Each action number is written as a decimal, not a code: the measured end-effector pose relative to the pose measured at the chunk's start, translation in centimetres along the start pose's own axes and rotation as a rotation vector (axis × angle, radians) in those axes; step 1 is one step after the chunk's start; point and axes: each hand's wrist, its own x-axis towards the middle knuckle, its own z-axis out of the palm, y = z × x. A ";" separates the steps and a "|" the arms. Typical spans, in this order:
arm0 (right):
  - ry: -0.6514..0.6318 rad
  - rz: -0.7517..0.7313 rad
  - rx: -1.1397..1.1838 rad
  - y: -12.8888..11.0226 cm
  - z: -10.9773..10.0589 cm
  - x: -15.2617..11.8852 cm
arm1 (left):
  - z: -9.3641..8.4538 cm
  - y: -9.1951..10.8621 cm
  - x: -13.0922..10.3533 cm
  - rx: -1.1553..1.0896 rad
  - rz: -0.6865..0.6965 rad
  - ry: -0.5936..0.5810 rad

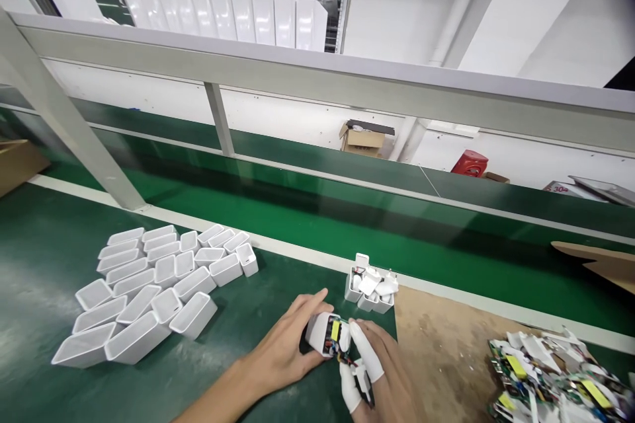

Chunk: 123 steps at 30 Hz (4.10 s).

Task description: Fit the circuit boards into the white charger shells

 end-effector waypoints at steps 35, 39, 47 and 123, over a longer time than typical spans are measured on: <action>-0.072 -0.013 0.079 0.2 -1.6 1.0 | 0.6 0.2 0.2 -0.021 -0.093 -0.020; -0.069 -0.030 0.056 0.3 -1.7 0.9 | 0.7 0.1 0.3 -0.010 -0.076 -0.008; -0.092 -0.078 0.078 0.2 -1.6 0.5 | 1.0 0.1 0.2 0.053 -0.052 0.011; -0.278 0.187 0.353 0.7 1.2 -0.1 | 0.9 0.3 -0.1 -0.096 -0.074 0.237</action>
